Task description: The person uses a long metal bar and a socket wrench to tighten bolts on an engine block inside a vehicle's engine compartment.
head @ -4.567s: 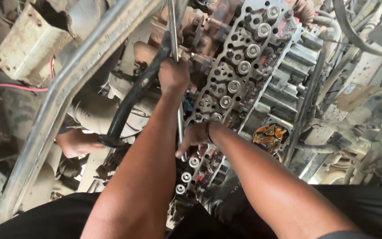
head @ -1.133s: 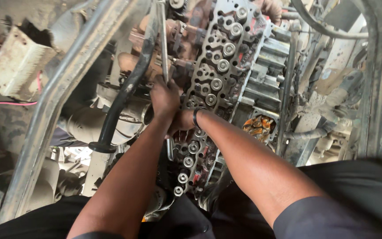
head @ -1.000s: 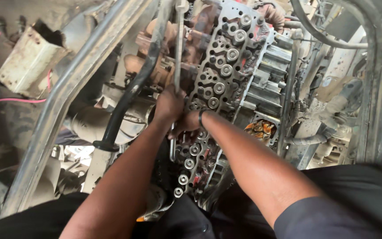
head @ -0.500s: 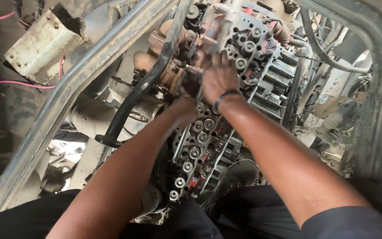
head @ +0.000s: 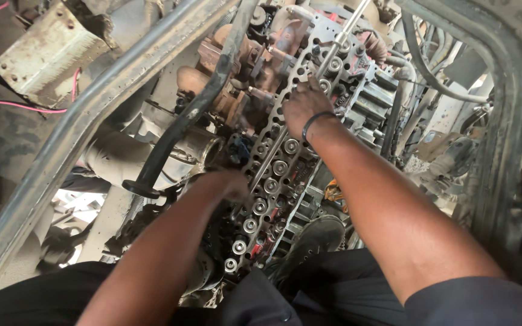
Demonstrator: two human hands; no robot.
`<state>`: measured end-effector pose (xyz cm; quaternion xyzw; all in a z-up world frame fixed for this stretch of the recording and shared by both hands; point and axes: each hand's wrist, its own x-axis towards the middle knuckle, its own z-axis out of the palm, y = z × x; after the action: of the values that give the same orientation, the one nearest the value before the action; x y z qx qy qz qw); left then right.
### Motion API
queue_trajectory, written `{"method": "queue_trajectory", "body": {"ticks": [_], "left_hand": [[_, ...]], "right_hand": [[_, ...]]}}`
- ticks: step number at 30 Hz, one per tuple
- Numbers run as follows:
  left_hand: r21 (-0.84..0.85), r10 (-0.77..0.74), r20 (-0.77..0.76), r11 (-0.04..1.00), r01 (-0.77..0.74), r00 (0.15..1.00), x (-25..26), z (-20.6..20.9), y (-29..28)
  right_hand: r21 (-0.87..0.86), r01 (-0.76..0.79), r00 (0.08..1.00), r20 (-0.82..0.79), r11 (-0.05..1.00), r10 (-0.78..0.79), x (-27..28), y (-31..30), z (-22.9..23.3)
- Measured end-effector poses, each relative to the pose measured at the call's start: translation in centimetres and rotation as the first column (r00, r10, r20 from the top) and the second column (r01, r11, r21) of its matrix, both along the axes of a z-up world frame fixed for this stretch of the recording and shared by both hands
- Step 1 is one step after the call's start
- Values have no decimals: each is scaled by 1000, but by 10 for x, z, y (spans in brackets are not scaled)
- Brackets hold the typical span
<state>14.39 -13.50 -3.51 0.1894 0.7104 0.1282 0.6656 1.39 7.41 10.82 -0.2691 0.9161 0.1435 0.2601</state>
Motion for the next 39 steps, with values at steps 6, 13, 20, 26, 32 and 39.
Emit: {"method": "queue_trajectory", "body": {"ticks": [6, 13, 20, 26, 32, 39], "left_hand": [[-30, -1, 211, 1000, 7, 977, 19, -9, 4], [-46, 44, 250, 998, -33, 967, 16, 14, 6], [-71, 188, 329, 982, -174, 926, 15, 34, 6], [-256, 666, 581, 695, -672, 467, 33, -8, -47], [-383, 889, 370, 411, -828, 270, 46, -71, -34], [-398, 959, 204, 266, -878, 197, 86, -112, 4]], "right_hand": [[26, 3, 997, 74, 1000, -5, -1, 7, 8], [191, 110, 967, 205, 975, -150, 14, 32, 10], [270, 214, 923, 258, 939, -285, 41, 52, 5], [329, 245, 888, 302, 912, -348, 47, 58, 7], [323, 221, 878, 345, 920, -332, 32, 53, 12], [320, 119, 942, 263, 940, -209, 18, 79, 2]]}}
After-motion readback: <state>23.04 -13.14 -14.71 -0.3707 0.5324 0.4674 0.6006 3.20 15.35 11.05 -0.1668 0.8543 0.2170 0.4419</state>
